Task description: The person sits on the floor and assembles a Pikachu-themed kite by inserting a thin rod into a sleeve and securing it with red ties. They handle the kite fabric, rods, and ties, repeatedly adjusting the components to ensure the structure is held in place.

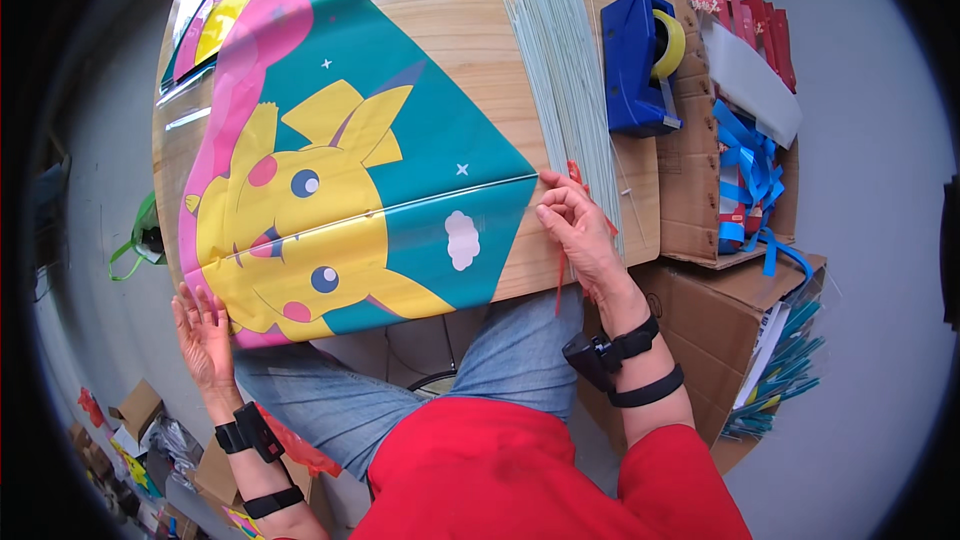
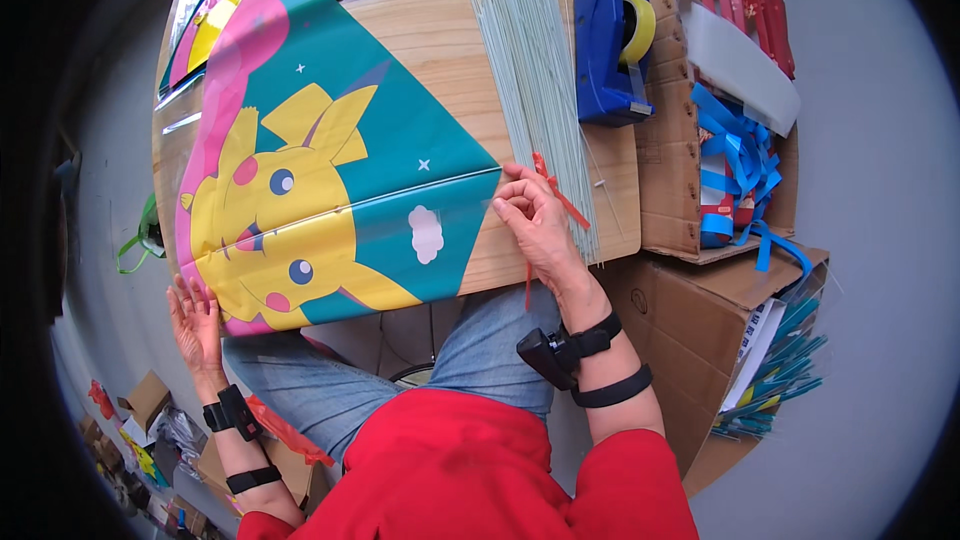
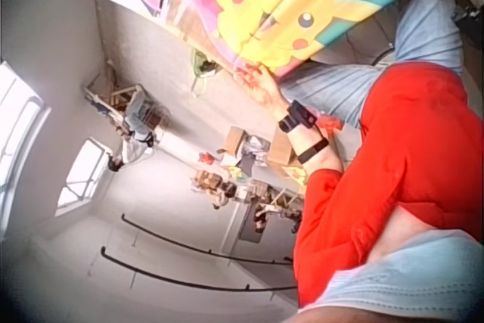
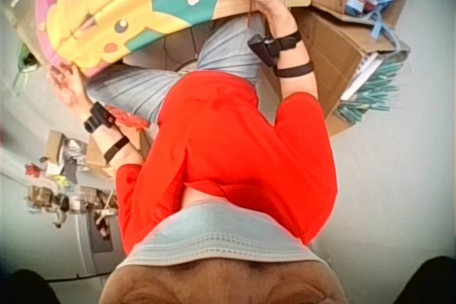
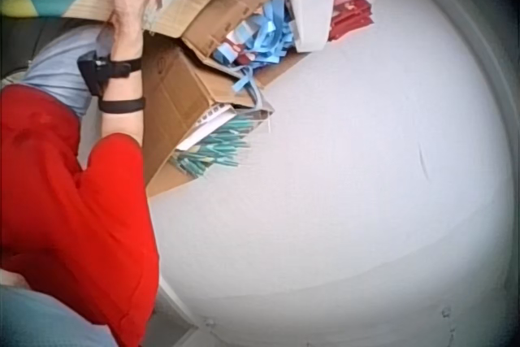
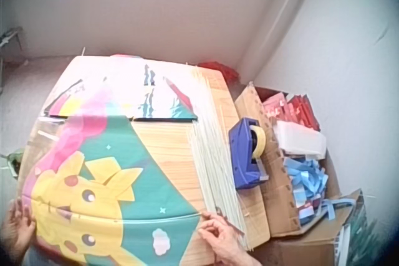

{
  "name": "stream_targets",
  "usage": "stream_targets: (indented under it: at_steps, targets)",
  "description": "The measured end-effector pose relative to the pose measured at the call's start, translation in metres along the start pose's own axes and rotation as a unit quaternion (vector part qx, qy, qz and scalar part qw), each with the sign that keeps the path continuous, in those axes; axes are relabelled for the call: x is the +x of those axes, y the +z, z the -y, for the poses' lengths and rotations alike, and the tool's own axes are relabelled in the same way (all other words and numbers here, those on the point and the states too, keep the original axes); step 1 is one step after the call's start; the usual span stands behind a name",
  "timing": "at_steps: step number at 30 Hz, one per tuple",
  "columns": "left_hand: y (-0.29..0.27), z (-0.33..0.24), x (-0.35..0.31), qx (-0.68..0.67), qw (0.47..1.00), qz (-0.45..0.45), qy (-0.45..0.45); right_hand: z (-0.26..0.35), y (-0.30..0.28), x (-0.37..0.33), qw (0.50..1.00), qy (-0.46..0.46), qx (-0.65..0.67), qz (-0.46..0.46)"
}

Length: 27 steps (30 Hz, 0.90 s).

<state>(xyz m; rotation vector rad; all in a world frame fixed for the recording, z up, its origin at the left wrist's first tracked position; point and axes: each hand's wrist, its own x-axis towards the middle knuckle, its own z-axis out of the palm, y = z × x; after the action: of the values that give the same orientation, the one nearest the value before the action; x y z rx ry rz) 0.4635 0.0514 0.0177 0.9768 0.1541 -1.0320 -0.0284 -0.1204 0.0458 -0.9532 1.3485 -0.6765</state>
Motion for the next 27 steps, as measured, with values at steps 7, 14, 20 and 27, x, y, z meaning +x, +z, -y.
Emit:
stream_targets:
  at_steps: [7,14,20,27]
  targets:
    - [0.0039,0.0009,-0.0003,0.003,1.000,-0.001,-0.001,-0.0021,-0.0006,0.0001,1.000,-0.001,0.005,0.000]
    - [0.0055,0.0000,-0.0018,0.003,1.000,-0.003,-0.002,-0.0039,0.0001,0.0002,1.000,-0.001,-0.004,-0.004]
    - [0.0066,0.0023,-0.0006,0.001,1.000,0.002,-0.002,-0.0033,-0.0014,-0.0009,1.000,-0.001,0.007,-0.006]
    - [0.0042,-0.0008,-0.0053,0.014,1.000,0.007,-0.013,-0.0079,0.0021,0.0020,1.000,0.006,0.026,-0.016]
